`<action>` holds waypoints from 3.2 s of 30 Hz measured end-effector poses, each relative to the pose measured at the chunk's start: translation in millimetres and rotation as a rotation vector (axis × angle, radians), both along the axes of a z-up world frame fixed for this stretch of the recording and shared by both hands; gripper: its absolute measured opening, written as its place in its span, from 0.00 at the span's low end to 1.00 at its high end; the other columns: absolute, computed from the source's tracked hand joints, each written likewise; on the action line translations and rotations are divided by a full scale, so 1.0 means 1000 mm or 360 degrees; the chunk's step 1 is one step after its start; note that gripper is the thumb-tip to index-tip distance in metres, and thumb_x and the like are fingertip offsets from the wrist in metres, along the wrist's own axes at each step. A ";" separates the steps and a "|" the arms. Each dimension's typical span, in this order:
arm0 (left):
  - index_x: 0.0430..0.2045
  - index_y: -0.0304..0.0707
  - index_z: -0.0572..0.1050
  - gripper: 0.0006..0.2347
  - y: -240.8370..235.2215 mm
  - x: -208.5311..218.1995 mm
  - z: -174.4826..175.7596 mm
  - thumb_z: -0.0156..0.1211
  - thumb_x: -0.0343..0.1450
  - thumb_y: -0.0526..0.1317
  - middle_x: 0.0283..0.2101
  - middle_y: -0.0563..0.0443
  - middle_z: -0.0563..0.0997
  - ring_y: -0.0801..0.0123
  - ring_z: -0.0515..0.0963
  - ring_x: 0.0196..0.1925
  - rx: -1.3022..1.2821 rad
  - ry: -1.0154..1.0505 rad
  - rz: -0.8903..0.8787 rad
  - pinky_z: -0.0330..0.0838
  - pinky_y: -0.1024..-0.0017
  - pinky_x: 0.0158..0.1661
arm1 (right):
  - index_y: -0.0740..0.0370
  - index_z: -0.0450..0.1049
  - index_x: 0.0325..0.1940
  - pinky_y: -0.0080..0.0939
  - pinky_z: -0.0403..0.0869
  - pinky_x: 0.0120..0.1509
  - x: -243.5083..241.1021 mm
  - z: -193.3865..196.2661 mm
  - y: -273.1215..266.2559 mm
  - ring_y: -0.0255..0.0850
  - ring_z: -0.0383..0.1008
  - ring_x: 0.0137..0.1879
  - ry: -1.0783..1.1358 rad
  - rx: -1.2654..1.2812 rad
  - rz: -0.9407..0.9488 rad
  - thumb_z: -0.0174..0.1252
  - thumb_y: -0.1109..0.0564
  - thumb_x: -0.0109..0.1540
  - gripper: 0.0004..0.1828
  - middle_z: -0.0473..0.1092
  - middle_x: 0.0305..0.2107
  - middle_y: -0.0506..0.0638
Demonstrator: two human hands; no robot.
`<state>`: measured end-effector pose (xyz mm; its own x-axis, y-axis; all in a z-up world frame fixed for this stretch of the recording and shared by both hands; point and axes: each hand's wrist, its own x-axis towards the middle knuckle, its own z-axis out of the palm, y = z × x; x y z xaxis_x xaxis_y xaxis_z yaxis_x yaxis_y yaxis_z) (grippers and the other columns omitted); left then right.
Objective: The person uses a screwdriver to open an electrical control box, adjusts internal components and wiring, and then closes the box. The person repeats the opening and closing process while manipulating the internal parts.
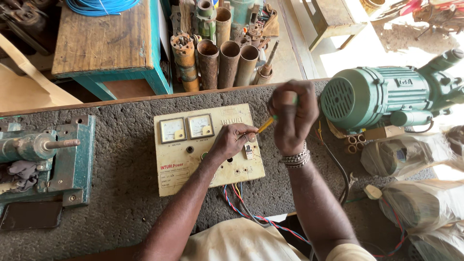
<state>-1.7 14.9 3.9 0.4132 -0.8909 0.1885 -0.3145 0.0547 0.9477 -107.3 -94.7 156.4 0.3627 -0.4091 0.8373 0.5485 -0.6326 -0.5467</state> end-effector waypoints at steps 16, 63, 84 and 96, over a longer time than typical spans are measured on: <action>0.41 0.36 0.83 0.06 -0.019 -0.006 0.031 0.64 0.72 0.34 0.37 0.50 0.88 0.73 0.88 0.40 -0.0371 0.0023 -0.0041 0.84 0.74 0.43 | 0.63 0.68 0.45 0.34 0.67 0.34 0.003 0.045 -0.017 0.32 0.65 0.30 0.0392 0.0628 0.1138 0.54 0.47 0.73 0.15 0.64 0.28 0.48; 0.45 0.40 0.81 0.19 -0.026 -0.006 0.048 0.77 0.61 0.41 0.36 0.49 0.87 0.74 0.87 0.39 -0.0328 -0.0200 0.0172 0.83 0.71 0.40 | 0.63 0.75 0.52 0.39 0.75 0.65 -0.023 -0.051 0.005 0.35 0.76 0.58 0.0648 0.0509 0.0361 0.62 0.66 0.63 0.13 0.76 0.51 0.50; 0.32 0.34 0.82 0.14 -0.026 -0.006 0.044 0.79 0.56 0.36 0.25 0.48 0.85 0.71 0.84 0.28 -0.0047 -0.0207 0.0146 0.79 0.71 0.30 | 0.59 0.82 0.50 0.50 0.74 0.70 -0.036 -0.046 0.010 0.41 0.72 0.66 0.0864 -0.0057 -0.0364 0.69 0.58 0.58 0.15 0.78 0.49 0.49; 0.49 0.41 0.82 0.11 -0.019 0.003 0.026 0.66 0.73 0.37 0.29 0.48 0.84 0.69 0.80 0.33 0.0088 -0.0182 -0.0325 0.76 0.69 0.36 | 0.65 0.72 0.63 0.48 0.71 0.70 -0.045 -0.047 -0.011 0.43 0.74 0.67 0.0953 0.0229 0.0087 0.60 0.66 0.64 0.21 0.79 0.49 0.52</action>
<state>1.5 -4.3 29.8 0.2021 -0.9641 0.1725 -0.4074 0.0774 0.9099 -151.9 -106.2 109.1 0.7762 -0.4704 0.4198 0.1497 -0.5093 -0.8475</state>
